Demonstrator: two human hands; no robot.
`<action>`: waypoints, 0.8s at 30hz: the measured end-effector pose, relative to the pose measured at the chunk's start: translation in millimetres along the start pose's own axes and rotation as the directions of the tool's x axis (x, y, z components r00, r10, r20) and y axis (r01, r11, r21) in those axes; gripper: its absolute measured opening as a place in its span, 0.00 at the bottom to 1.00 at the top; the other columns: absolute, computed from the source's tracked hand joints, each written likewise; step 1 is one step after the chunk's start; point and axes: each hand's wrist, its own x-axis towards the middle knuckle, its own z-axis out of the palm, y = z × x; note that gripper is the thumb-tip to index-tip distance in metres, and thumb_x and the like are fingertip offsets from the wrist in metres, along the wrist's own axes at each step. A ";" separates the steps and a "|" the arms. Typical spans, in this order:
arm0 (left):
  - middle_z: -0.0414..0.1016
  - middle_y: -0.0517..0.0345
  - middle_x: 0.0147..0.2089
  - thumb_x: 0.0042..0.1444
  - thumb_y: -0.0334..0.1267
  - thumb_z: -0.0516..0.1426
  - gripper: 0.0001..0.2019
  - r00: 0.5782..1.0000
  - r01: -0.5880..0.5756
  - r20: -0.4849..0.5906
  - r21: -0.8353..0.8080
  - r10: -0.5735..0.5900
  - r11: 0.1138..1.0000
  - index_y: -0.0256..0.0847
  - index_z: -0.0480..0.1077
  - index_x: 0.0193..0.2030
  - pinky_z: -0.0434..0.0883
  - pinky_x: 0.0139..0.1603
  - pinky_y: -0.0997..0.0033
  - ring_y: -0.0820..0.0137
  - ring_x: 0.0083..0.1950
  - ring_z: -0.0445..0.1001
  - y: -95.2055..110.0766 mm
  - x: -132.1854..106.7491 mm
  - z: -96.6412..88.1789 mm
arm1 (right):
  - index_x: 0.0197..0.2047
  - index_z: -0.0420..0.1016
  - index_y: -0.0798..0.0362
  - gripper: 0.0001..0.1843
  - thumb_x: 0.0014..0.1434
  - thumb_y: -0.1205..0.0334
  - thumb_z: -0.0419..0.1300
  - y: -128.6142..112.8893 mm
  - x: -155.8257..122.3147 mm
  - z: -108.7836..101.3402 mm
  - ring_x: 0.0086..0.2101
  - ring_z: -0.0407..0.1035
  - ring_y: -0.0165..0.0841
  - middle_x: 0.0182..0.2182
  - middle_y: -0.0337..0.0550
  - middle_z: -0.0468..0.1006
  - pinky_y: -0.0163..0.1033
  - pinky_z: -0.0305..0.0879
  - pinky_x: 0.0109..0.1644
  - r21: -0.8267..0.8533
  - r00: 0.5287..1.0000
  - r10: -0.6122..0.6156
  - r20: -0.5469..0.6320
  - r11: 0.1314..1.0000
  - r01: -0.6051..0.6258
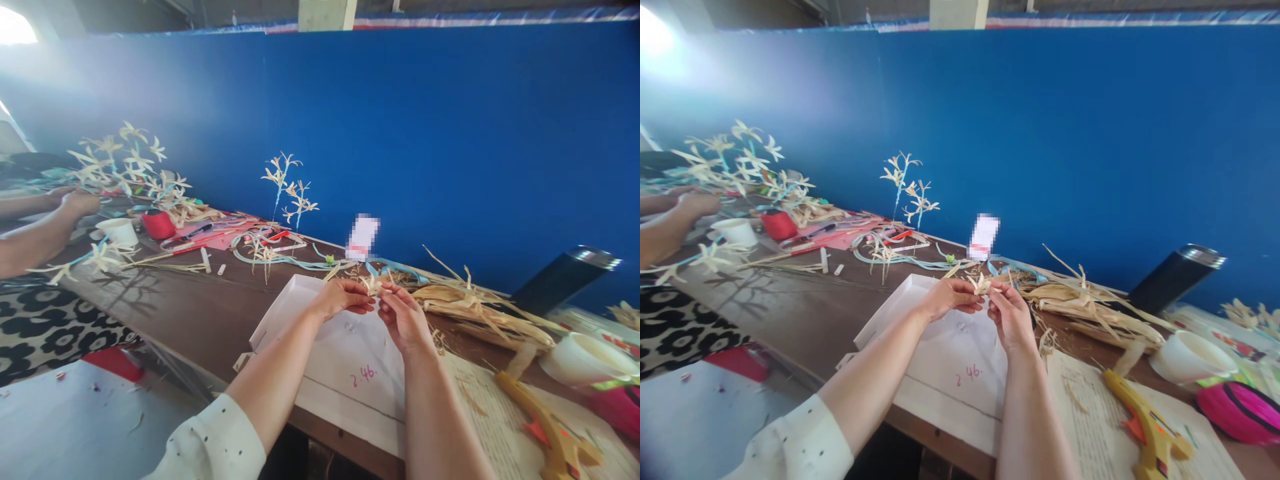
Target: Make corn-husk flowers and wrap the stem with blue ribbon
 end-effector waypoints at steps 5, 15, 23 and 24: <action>0.79 0.47 0.36 0.37 0.42 0.69 0.19 1.000 0.008 0.010 -0.011 -0.008 1.000 0.32 0.73 0.34 0.75 0.38 0.68 0.67 0.35 0.78 -2.3 1.5 -2.6 | 0.35 0.74 0.51 0.16 0.41 0.60 0.70 0.7 0.7 -1.5 0.21 0.55 0.22 0.22 0.33 0.65 0.29 0.50 0.19 0.016 1.000 -0.011 -0.012 1.000 0.011; 0.79 0.47 0.37 0.38 0.42 0.68 0.20 0.999 0.029 0.021 0.025 -0.030 0.999 0.32 0.74 0.36 0.74 0.39 0.66 0.67 0.35 0.78 -0.3 -0.7 -0.9 | 0.35 0.74 0.50 0.15 0.42 0.59 0.70 -1.5 -1.2 1.5 0.20 0.54 0.22 0.23 0.33 0.65 0.29 0.49 0.19 -0.001 1.000 -0.013 0.011 1.000 0.013; 0.78 0.49 0.35 0.37 0.43 0.68 0.20 0.999 0.037 0.011 0.023 -0.037 0.999 0.33 0.73 0.34 0.74 0.36 0.68 0.67 0.33 0.78 0.2 0.0 -1.5 | 0.35 0.75 0.50 0.15 0.42 0.60 0.70 -0.5 -1.2 2.0 0.20 0.54 0.22 0.20 0.32 0.64 0.29 0.49 0.20 0.036 1.000 0.007 0.009 0.999 -0.007; 0.78 0.48 0.35 0.37 0.44 0.68 0.20 0.999 0.038 0.014 0.029 -0.038 0.999 0.33 0.73 0.34 0.74 0.36 0.69 0.68 0.33 0.78 0.4 -0.3 -1.5 | 0.35 0.75 0.50 0.15 0.42 0.60 0.70 -0.4 -1.3 2.2 0.20 0.54 0.22 0.20 0.32 0.64 0.29 0.49 0.20 0.037 1.000 0.006 0.009 0.999 -0.007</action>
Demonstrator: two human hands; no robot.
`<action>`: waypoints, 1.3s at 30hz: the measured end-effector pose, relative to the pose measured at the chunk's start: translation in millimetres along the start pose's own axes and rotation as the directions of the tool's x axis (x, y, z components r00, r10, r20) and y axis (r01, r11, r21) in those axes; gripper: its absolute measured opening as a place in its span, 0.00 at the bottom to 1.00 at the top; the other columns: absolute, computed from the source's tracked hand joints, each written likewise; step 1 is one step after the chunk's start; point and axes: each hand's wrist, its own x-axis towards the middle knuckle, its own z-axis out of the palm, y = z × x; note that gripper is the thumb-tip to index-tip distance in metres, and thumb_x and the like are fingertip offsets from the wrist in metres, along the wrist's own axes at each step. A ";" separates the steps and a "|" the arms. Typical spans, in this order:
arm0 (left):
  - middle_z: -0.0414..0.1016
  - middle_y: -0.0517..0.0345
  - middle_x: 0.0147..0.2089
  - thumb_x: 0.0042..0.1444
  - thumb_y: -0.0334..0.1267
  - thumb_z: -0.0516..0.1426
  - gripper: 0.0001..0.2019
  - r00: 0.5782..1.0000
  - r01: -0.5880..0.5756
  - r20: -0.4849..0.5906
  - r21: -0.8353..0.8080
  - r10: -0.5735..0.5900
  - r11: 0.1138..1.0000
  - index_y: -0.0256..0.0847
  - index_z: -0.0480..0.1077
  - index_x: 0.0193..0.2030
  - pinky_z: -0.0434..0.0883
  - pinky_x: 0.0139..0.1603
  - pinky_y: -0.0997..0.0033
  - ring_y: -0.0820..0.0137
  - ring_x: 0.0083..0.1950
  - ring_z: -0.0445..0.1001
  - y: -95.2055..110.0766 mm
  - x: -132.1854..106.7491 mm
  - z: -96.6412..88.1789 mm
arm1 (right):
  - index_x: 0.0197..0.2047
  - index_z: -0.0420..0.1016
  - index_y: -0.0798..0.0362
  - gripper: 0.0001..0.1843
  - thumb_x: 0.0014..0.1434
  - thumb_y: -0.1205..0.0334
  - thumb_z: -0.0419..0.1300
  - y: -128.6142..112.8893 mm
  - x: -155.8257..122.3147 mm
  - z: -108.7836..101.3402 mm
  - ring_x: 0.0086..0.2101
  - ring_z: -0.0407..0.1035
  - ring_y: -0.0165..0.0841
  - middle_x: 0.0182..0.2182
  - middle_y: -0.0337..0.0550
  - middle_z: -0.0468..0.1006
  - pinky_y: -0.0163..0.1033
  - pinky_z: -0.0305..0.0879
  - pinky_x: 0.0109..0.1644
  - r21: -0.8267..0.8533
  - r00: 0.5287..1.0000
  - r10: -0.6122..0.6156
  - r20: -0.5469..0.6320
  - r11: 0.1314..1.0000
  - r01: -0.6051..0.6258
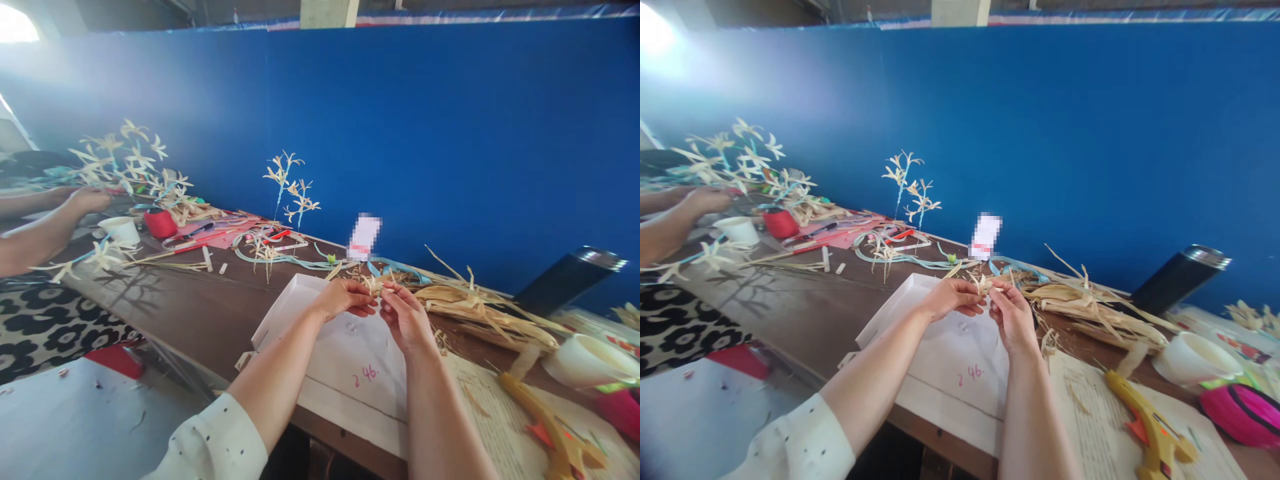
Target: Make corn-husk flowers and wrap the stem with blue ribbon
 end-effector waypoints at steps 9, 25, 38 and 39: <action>0.78 0.48 0.34 0.36 0.44 0.68 0.21 1.000 0.013 0.002 -0.006 -0.013 1.000 0.32 0.72 0.33 0.74 0.35 0.69 0.67 0.32 0.78 1.7 -1.8 2.3 | 0.36 0.75 0.51 0.16 0.42 0.60 0.70 0.7 0.8 -0.2 0.20 0.54 0.21 0.21 0.32 0.63 0.28 0.49 0.19 0.010 1.000 -0.007 -0.015 1.000 0.007; 0.78 0.50 0.34 0.41 0.41 0.66 0.15 1.000 0.001 0.000 0.050 -0.001 0.999 0.33 0.73 0.34 0.74 0.34 0.69 0.69 0.31 0.77 3.9 -3.7 2.3 | 0.39 0.75 0.51 0.19 0.42 0.60 0.70 0.1 0.2 0.9 0.21 0.55 0.21 0.23 0.32 0.66 0.27 0.50 0.20 0.004 1.000 0.018 -0.002 1.000 -0.018; 0.78 0.48 0.33 0.42 0.37 0.66 0.13 0.995 0.001 -0.099 0.019 0.001 1.000 0.32 0.73 0.33 0.74 0.29 0.72 0.69 0.29 0.77 2.1 0.6 3.8 | 0.35 0.74 0.53 0.14 0.44 0.59 0.69 2.6 3.8 -5.9 0.20 0.56 0.20 0.27 0.34 0.69 0.25 0.49 0.18 0.040 0.998 0.025 -0.060 0.999 -0.023; 0.78 0.48 0.33 0.42 0.37 0.66 0.12 0.993 -0.005 -0.114 0.028 0.008 1.000 0.31 0.73 0.33 0.74 0.29 0.73 0.69 0.29 0.77 2.4 0.7 4.6 | 0.34 0.74 0.53 0.14 0.44 0.59 0.69 2.7 4.5 -6.5 0.20 0.56 0.20 0.27 0.34 0.68 0.25 0.48 0.17 0.053 0.996 0.020 -0.090 0.998 -0.015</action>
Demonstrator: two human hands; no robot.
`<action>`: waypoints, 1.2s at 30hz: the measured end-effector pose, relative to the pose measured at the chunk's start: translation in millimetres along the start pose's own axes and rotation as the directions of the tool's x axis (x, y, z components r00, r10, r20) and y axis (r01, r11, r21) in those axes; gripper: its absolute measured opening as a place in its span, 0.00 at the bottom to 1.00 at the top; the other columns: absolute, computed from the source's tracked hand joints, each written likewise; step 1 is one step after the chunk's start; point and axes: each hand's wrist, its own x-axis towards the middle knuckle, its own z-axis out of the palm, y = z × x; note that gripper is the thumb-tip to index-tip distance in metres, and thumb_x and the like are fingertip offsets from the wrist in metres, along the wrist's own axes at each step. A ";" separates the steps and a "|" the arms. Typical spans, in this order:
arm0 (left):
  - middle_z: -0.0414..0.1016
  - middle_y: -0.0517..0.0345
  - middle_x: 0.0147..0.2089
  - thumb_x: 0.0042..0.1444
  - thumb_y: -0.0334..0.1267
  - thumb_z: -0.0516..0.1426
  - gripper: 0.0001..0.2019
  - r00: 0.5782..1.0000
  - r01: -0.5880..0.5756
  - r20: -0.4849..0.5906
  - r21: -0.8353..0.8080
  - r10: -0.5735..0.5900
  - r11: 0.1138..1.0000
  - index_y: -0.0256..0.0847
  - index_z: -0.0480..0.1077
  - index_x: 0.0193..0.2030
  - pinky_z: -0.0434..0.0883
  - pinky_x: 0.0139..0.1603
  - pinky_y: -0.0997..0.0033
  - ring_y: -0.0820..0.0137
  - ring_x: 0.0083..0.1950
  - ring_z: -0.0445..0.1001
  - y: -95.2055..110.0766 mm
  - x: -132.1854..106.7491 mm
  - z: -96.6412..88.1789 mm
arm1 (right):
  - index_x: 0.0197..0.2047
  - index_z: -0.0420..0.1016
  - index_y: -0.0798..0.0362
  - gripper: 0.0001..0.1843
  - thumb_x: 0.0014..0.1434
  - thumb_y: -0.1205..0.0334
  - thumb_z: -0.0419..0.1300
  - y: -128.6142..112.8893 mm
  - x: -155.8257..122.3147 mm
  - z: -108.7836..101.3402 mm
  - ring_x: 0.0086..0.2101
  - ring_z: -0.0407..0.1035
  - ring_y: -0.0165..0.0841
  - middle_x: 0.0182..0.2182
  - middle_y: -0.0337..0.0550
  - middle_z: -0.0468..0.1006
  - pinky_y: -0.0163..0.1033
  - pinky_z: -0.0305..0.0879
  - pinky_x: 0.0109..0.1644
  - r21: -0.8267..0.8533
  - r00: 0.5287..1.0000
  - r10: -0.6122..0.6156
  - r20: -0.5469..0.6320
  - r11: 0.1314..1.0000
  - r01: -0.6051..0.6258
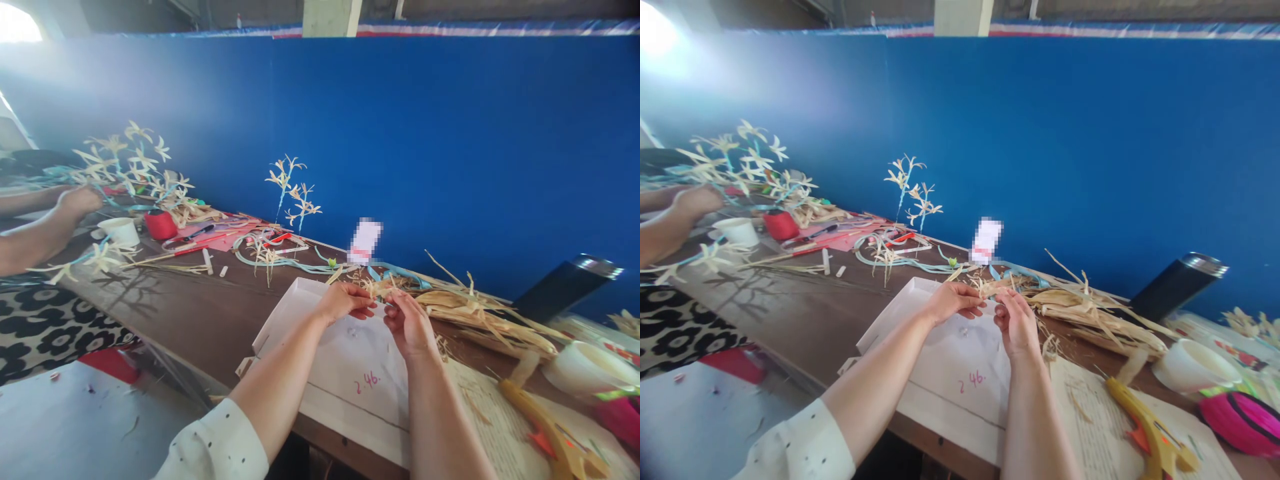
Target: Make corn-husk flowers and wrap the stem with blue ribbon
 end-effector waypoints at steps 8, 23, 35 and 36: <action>0.75 0.54 0.28 0.46 0.33 0.63 0.07 0.981 -0.161 -0.096 0.065 0.167 0.985 0.31 0.75 0.31 0.72 0.26 0.77 0.73 0.27 0.76 -1.4 2.4 6.1 | 0.36 0.76 0.54 0.17 0.43 0.56 0.68 0.4 2.3 -3.2 0.19 0.55 0.20 0.26 0.34 0.68 0.26 0.46 0.16 -0.019 0.995 -0.025 -0.102 1.000 0.023; 0.76 0.55 0.27 0.48 0.36 0.60 0.08 0.918 -0.321 -0.196 0.138 0.344 0.937 0.35 0.76 0.32 0.73 0.32 0.74 0.71 0.31 0.76 -38.0 25.1 -2.9 | 0.31 0.73 0.55 0.13 0.40 0.62 0.69 -15.9 0.8 -0.7 0.18 0.54 0.20 0.24 0.34 0.67 0.26 0.48 0.16 -0.024 0.888 -0.337 -0.313 0.937 0.347; 0.77 0.55 0.32 0.50 0.40 0.60 0.07 0.915 -0.306 -0.210 0.192 0.343 0.933 0.38 0.76 0.30 0.74 0.32 0.73 0.68 0.34 0.78 -26.9 14.6 -5.3 | 0.32 0.77 0.56 0.19 0.32 0.65 0.72 -113.2 -65.9 -33.8 0.20 0.60 0.21 0.27 0.42 0.74 0.24 0.51 0.16 -0.283 0.851 -0.376 -0.366 0.916 0.283; 0.77 0.55 0.32 0.50 0.40 0.60 0.08 0.911 -0.309 -0.216 0.204 0.351 0.929 0.38 0.76 0.31 0.75 0.32 0.72 0.68 0.34 0.78 -26.8 14.3 -5.2 | 0.31 0.77 0.55 0.19 0.31 0.65 0.72 -120.5 -76.6 -46.7 0.20 0.60 0.22 0.27 0.42 0.74 0.25 0.51 0.16 -0.312 0.838 -0.378 -0.393 0.912 0.266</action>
